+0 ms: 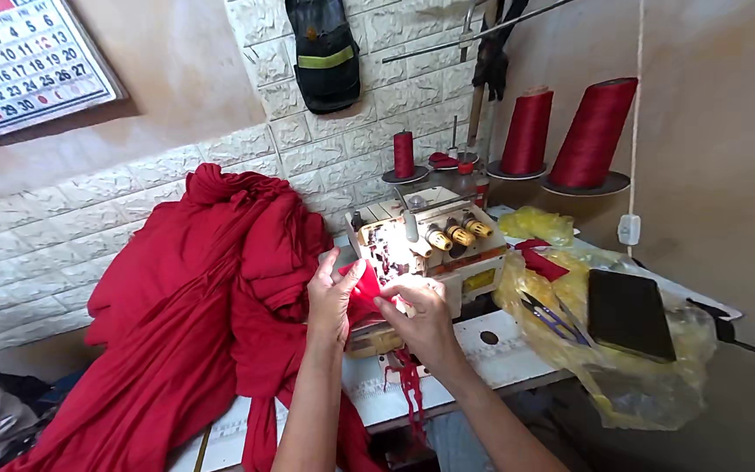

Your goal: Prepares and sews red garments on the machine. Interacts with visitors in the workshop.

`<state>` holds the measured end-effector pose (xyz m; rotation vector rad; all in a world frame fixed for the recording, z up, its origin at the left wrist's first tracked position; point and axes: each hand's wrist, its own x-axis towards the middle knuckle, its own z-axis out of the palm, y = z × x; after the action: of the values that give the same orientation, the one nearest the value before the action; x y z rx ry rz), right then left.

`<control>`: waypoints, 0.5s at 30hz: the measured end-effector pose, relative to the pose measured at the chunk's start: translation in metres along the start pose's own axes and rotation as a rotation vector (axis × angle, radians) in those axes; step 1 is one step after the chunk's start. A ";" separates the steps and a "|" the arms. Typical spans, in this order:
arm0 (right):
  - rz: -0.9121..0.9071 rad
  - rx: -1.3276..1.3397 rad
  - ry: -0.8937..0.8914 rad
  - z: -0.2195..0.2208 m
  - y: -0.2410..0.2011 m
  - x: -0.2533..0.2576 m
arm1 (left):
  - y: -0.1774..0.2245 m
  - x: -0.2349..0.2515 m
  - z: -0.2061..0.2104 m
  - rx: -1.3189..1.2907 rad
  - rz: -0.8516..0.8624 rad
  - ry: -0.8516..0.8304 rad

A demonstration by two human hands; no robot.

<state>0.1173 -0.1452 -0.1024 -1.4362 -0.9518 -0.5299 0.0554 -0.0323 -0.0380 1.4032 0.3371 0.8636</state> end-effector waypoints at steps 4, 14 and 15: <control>0.342 0.474 -0.220 -0.009 -0.004 0.013 | 0.000 -0.001 -0.006 0.162 0.094 -0.118; 0.428 0.756 -0.059 -0.014 -0.008 0.011 | 0.024 0.002 -0.039 0.560 0.256 -0.223; 0.427 0.749 -0.070 -0.015 -0.008 0.011 | 0.022 0.003 -0.041 0.659 0.300 -0.302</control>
<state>0.1199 -0.1579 -0.0872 -0.9258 -0.7474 0.1922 0.0226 -0.0026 -0.0241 2.2113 0.1834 0.7945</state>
